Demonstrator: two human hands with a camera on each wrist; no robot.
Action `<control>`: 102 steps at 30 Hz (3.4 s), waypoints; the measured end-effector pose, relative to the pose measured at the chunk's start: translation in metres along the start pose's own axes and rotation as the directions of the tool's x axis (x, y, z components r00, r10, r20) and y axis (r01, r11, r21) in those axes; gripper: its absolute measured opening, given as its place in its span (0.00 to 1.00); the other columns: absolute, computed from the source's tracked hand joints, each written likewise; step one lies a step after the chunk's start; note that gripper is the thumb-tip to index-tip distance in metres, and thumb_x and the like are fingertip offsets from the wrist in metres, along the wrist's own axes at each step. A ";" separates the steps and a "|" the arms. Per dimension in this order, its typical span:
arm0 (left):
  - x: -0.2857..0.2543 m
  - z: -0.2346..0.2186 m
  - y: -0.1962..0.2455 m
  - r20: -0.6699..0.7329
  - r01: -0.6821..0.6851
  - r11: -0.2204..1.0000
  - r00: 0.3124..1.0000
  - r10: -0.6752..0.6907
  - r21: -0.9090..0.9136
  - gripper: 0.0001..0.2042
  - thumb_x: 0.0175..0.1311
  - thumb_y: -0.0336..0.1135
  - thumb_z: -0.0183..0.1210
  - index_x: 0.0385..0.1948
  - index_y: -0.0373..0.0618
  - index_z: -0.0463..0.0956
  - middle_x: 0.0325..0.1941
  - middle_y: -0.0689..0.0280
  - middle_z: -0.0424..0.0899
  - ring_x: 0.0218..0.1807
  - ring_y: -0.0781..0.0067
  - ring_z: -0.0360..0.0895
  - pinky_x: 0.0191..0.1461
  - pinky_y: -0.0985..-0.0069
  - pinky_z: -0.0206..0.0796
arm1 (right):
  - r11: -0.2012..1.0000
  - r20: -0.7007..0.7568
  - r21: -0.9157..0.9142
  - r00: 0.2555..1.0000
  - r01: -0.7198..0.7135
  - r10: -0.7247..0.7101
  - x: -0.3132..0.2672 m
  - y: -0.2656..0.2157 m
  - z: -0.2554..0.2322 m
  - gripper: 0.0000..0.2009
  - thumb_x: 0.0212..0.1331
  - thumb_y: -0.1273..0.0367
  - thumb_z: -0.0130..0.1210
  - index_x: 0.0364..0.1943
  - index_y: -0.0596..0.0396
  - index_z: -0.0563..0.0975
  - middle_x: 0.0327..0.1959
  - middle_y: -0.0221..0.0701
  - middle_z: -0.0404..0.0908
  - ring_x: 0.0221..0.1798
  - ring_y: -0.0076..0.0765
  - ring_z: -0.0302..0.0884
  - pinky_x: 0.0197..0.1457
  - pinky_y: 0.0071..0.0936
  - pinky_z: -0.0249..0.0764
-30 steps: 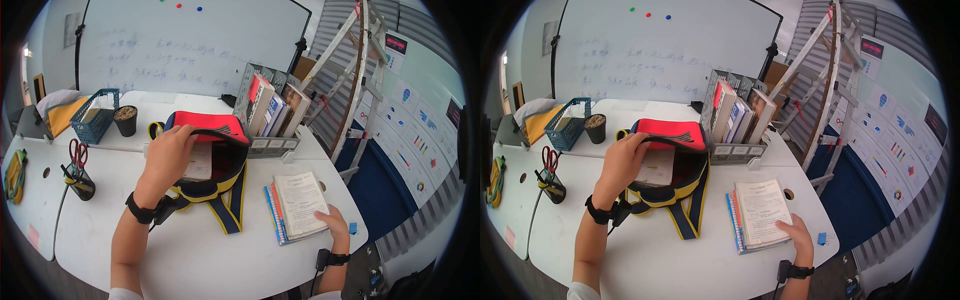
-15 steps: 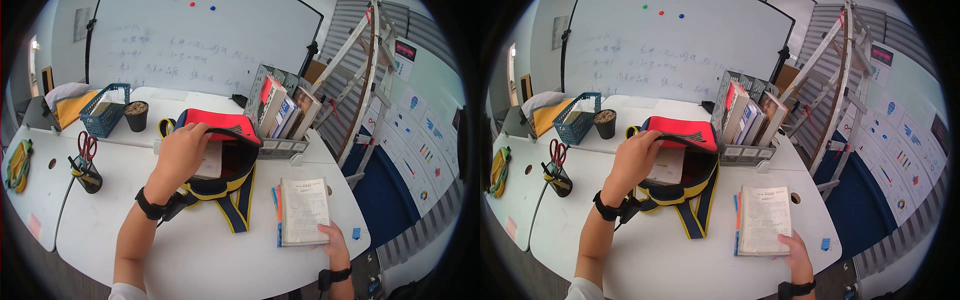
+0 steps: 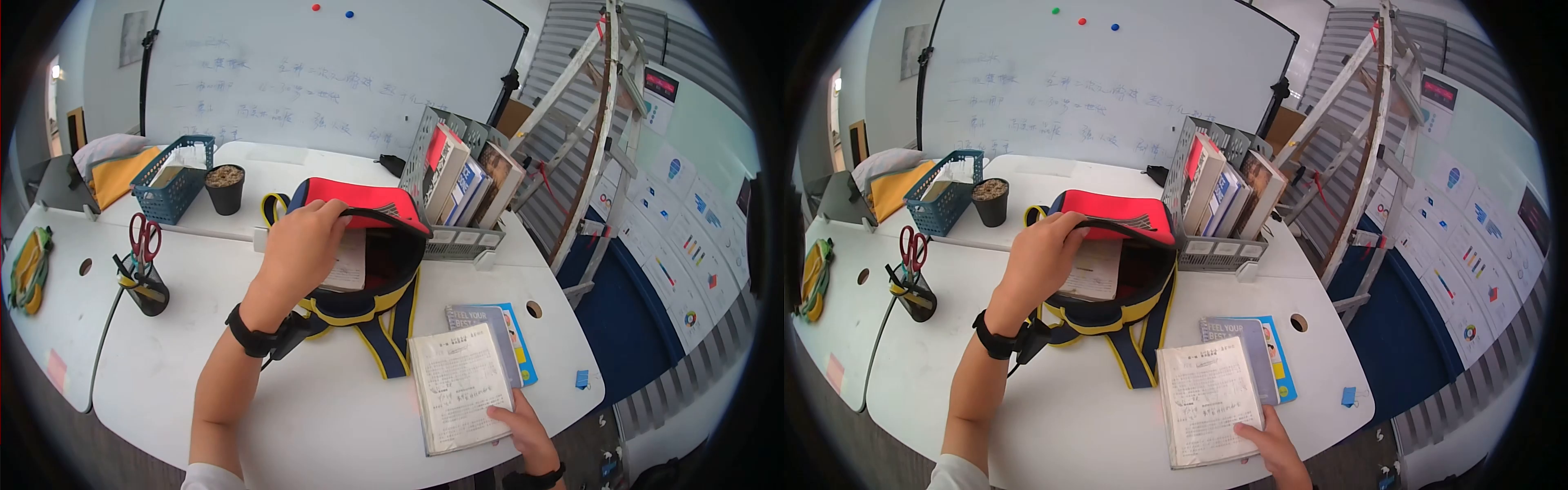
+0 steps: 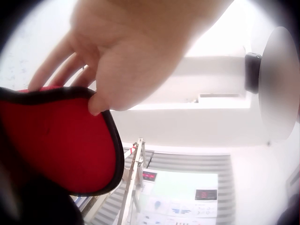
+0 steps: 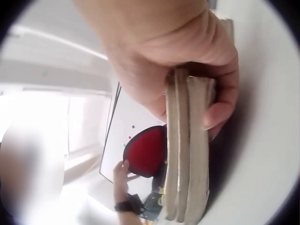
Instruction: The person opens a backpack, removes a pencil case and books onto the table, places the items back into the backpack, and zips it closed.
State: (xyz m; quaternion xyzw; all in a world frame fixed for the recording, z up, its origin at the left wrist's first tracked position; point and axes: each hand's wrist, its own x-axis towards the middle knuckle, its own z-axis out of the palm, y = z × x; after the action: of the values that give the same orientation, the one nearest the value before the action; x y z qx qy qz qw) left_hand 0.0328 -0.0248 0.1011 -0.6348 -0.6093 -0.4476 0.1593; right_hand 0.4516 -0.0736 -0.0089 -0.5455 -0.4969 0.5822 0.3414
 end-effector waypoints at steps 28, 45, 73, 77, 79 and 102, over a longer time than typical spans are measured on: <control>0.004 -0.007 0.002 -0.003 -0.012 1.000 1.000 0.012 -0.004 0.07 0.64 0.29 0.54 0.39 0.39 0.76 0.32 0.53 0.79 0.35 0.48 0.77 0.36 0.62 0.67 | 0.980 0.516 0.012 0.838 0.199 -0.176 0.062 -0.078 0.103 0.22 0.63 0.59 0.58 0.54 0.61 0.72 0.41 0.34 0.82 0.41 0.30 0.80 0.45 0.33 0.77; 0.003 -0.008 0.007 0.055 0.009 0.999 0.998 -0.007 -0.036 0.07 0.64 0.33 0.55 0.39 0.43 0.78 0.31 0.57 0.80 0.35 0.51 0.78 0.36 0.61 0.69 | 0.693 -0.180 -0.696 0.980 -0.185 0.082 0.082 -0.054 -0.066 0.36 0.39 0.51 0.73 0.45 0.69 0.74 0.27 0.32 0.80 0.25 0.27 0.76 0.24 0.24 0.72; 0.007 -0.013 0.000 -0.012 0.006 0.993 1.000 -0.007 -0.118 0.08 0.63 0.30 0.56 0.40 0.38 0.79 0.37 0.53 0.81 0.37 0.49 0.78 0.40 0.64 0.70 | 0.928 0.427 0.373 0.889 -0.006 -0.166 0.054 -0.101 0.123 0.27 0.57 0.72 0.56 0.62 0.61 0.63 0.35 0.34 0.77 0.24 0.33 0.78 0.17 0.28 0.68; 0.008 -0.015 -0.002 -0.033 -0.046 0.994 0.999 0.043 -0.103 0.08 0.63 0.29 0.57 0.40 0.38 0.79 0.37 0.53 0.81 0.37 0.48 0.78 0.41 0.64 0.70 | 0.939 0.467 0.344 0.864 0.018 -0.188 0.118 -0.115 0.151 0.23 0.59 0.69 0.56 0.58 0.60 0.67 0.39 0.33 0.78 0.33 0.34 0.80 0.24 0.31 0.71; 0.007 -0.012 0.001 -0.056 -0.083 0.991 0.995 0.077 -0.106 0.08 0.63 0.28 0.57 0.41 0.38 0.79 0.38 0.54 0.81 0.37 0.50 0.78 0.42 0.65 0.70 | 0.926 0.490 0.376 0.849 -0.003 -0.197 0.142 -0.127 0.170 0.22 0.60 0.67 0.56 0.57 0.60 0.68 0.40 0.33 0.79 0.36 0.35 0.80 0.27 0.31 0.74; -0.058 0.028 0.006 0.505 -0.193 0.969 0.859 0.091 0.154 0.07 0.56 0.35 0.61 0.28 0.41 0.78 0.30 0.56 0.78 0.37 0.53 0.77 0.42 0.61 0.70 | 0.082 0.585 -0.701 0.638 0.708 -0.501 0.164 -0.103 0.167 0.14 0.46 0.68 0.62 0.36 0.60 0.79 0.36 0.48 0.81 0.40 0.57 0.79 0.45 0.45 0.76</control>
State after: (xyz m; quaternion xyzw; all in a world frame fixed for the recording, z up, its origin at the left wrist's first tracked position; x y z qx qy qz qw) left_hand 0.0567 -0.0419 0.0433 -0.7521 -0.6227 -0.1942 0.0939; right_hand 0.2457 0.0736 0.0254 -0.3184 -0.9334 0.0697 0.1499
